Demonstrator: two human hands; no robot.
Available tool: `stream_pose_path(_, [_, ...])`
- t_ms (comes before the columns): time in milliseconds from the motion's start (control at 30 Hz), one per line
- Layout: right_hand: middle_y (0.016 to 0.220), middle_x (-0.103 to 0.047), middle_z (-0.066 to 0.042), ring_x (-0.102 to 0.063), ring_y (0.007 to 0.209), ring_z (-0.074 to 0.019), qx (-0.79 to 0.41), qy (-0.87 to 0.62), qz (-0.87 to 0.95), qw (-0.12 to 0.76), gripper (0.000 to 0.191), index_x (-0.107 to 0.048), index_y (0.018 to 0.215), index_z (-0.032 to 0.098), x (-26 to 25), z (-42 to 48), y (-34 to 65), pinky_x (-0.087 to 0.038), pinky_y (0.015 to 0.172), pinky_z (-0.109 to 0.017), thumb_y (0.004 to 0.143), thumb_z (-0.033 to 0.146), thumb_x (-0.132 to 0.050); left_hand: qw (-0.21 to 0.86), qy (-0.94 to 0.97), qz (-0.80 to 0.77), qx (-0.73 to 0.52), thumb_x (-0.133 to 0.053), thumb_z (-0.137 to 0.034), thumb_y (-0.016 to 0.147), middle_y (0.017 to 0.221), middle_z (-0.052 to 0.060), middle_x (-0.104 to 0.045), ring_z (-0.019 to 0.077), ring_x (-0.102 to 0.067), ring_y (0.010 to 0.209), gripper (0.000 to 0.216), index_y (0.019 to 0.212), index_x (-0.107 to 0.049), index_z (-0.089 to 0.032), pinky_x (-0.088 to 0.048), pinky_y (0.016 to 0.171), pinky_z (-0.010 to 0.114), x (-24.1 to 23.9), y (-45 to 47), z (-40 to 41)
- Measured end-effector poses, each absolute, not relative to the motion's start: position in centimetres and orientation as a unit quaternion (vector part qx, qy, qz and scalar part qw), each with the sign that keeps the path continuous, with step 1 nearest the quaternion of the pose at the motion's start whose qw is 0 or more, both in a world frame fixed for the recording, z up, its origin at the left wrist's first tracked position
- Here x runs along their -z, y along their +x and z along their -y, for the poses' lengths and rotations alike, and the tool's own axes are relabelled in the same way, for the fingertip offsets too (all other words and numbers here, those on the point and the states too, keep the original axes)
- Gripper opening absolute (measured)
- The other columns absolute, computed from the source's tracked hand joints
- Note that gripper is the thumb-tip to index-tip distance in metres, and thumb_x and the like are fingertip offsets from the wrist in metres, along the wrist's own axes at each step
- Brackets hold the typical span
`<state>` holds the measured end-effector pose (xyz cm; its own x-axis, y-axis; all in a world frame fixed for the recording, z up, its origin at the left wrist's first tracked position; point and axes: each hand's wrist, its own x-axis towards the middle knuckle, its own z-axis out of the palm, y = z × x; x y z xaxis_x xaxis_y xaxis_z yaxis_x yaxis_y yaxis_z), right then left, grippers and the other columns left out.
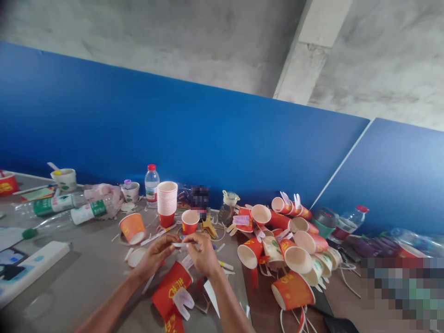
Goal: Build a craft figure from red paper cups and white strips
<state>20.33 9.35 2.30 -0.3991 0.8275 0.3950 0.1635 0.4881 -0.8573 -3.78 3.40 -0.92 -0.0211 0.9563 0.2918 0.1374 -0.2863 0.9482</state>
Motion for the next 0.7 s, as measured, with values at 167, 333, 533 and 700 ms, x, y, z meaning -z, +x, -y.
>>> stream_pose_path(167, [0.072, -0.071, 0.000, -0.060, 0.072, -0.0210, -0.531, -0.304, 0.635, 0.472, 0.020, -0.089, 0.082, 0.027, -2.3, -9.9, 20.2, -0.050, 0.071, -0.032, 0.083, 0.047, -0.090, 0.502, 0.547, -0.423, -0.519, -0.105, -0.090, 0.089, 0.087, 0.006, -0.084, 0.0231, -0.071, 0.078, 0.069, 0.099, -0.095, -0.022, -0.065, 0.082, 0.039, 0.2, -3.0, -2.7])
stream_pose_path(333, [0.062, -0.058, 0.003, -0.046, 0.064, -0.0165, -0.605, -0.281, 0.535, 0.519, 0.028, -0.082, 0.072, 0.026, -1.6, -9.9, 19.2, -0.040, 0.066, -0.030, 0.075, 0.052, -0.093, 0.551, 0.541, -0.404, -0.490, -0.108, -0.084, 0.088, 0.087, 0.006, -0.084, 0.0159, -0.059, 0.068, 0.066, 0.094, -0.092, -0.020, -0.052, 0.072, 0.033, -0.3, -2.8, -2.4])
stream_pose_path(533, [0.065, -0.061, 0.002, -0.050, 0.063, -0.0173, -0.635, -0.264, 0.486, 0.539, 0.035, -0.078, 0.073, 0.028, -1.0, -9.7, 19.1, -0.046, 0.067, -0.031, 0.077, 0.055, -0.099, 0.536, 0.546, -0.416, -0.492, -0.108, -0.079, 0.086, 0.079, 0.000, -0.075, 0.0148, -0.049, 0.070, 0.062, 0.090, -0.089, -0.021, -0.044, 0.071, 0.032, -0.8, -3.0, -2.3])
stream_pose_path(700, [0.068, -0.057, 0.002, -0.060, 0.069, -0.0223, -0.666, -0.237, 0.449, 0.547, 0.049, -0.062, 0.069, 0.031, -0.7, -10.1, 19.0, -0.061, 0.073, -0.037, 0.082, 0.060, -0.100, 0.544, 0.558, -0.414, -0.470, -0.107, -0.072, 0.088, 0.087, 0.002, -0.080, 0.0163, -0.056, 0.074, 0.053, 0.093, -0.090, -0.021, -0.048, 0.075, 0.033, -1.2, -2.9, -1.9])
